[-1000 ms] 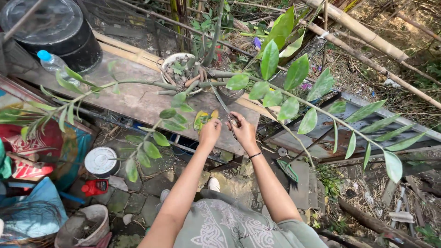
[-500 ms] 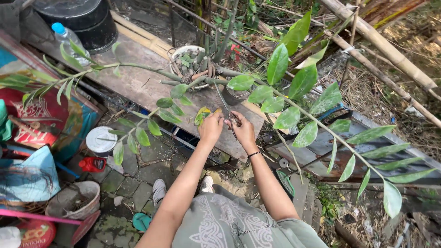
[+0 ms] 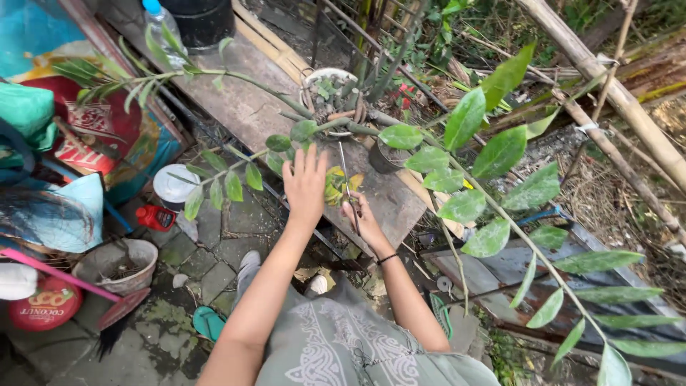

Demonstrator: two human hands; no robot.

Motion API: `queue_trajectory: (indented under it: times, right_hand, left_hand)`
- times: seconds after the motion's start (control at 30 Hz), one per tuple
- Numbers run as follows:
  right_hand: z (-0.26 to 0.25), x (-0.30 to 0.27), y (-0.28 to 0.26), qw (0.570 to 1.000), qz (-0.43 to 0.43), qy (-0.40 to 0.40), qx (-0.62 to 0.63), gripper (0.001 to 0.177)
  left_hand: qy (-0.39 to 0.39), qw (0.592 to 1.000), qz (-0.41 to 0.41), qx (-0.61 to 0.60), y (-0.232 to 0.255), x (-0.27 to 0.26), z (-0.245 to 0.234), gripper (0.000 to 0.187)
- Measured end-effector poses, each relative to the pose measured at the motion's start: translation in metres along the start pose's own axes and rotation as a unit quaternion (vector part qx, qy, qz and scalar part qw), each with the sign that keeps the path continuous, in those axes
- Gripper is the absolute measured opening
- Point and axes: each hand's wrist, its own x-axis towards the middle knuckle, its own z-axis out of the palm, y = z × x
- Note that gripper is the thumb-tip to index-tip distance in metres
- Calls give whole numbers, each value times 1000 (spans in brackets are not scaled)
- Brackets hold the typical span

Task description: Pruning and cutting stems of a plant using shears in an outdoor garden.

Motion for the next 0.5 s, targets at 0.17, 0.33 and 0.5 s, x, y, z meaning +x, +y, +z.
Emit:
queue_trajectory:
  times: [0.17, 0.33, 0.5]
  right_hand:
    - [6, 20, -2, 998, -15, -30, 50, 51]
    - [8, 35, -5, 999, -46, -21, 18, 50]
    - [5, 49, -13, 999, 14, 4, 32, 50]
  left_hand:
    - [-85, 994, 36, 65, -14, 31, 35, 73]
    - [-120, 982, 73, 127, -25, 37, 60, 79]
    - [-11, 994, 78, 76, -56, 45, 79, 68]
